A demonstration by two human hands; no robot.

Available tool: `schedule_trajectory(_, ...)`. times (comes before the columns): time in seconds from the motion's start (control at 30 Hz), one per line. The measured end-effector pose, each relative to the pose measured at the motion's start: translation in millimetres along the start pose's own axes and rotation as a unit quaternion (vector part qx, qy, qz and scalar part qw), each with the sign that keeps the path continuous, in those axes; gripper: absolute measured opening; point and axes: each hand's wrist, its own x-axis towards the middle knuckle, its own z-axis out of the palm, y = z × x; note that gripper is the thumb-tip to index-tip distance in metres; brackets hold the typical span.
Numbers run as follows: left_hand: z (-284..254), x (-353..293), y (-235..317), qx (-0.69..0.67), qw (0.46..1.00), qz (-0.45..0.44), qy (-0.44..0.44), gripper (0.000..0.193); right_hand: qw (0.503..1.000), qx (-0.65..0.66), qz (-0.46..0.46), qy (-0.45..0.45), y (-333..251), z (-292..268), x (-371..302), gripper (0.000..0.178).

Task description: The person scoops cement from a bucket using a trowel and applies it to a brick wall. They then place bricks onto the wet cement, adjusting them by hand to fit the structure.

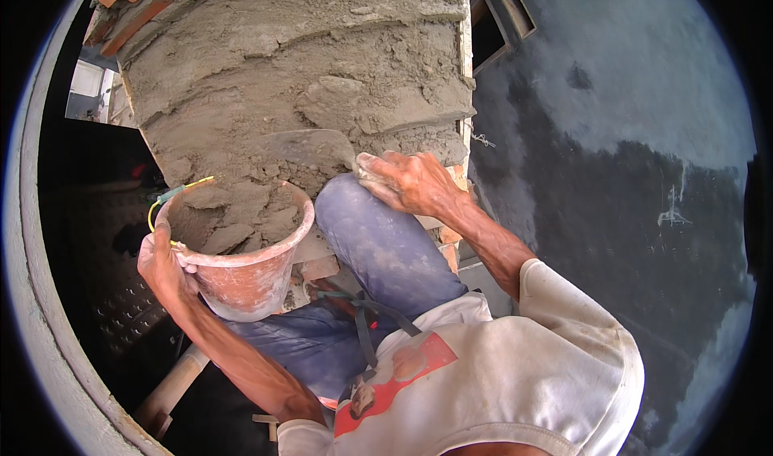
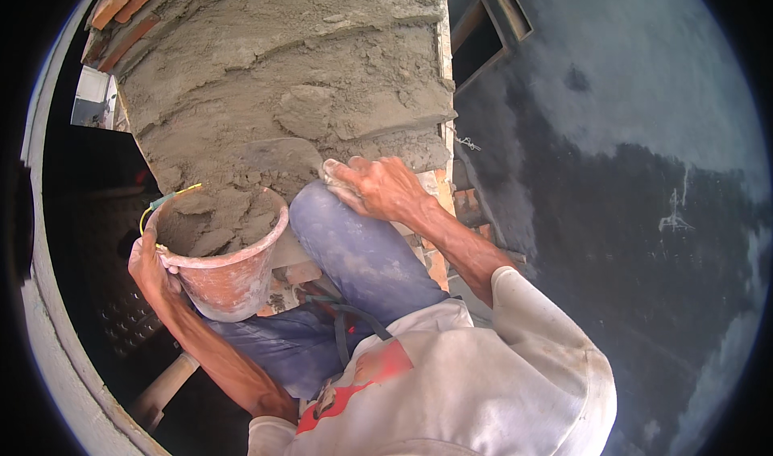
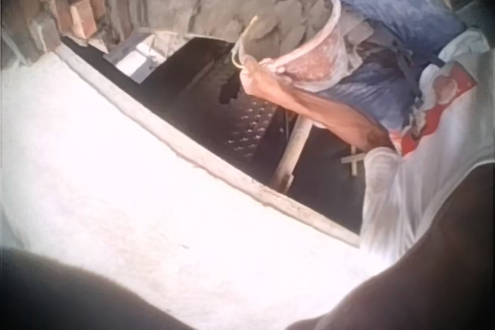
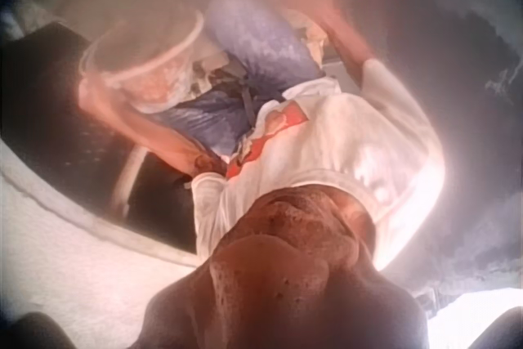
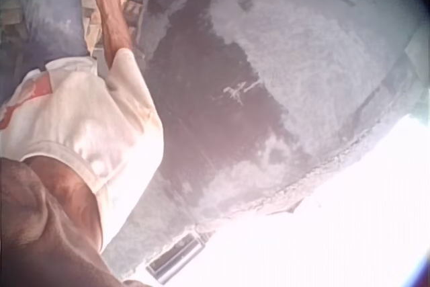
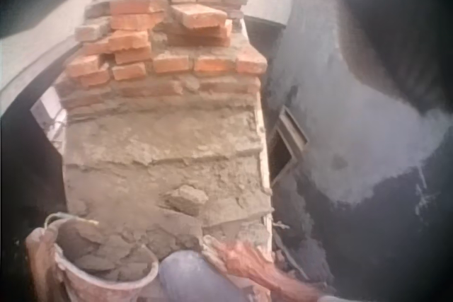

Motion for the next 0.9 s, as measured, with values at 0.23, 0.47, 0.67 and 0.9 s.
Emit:
schedule_trajectory(0.23, 0, 2, -7, -0.014, 1.000, -0.006, -0.018, 0.032, 0.979, 0.081, 0.097, 0.162, 66, -8, -50, 0.041)
schedule_trajectory(0.47, 2, -8, 2, -0.014, 1.000, -0.018, -0.005, 0.025, 0.958, 0.126, 0.256, -0.039, 79, -38, -97, 0.045)
schedule_trajectory(0.67, 12, -10, 12, 0.005, 1.000, -0.017, 0.005, 0.026, 0.970, 0.144, 0.148, -0.132, 55, 0, 18, 0.046)
schedule_trajectory(0.9, 6, -7, 3, -0.004, 1.000, -0.009, -0.002, 0.026, 0.982, 0.021, -0.142, -0.123, -20, -9, 76, 0.042)
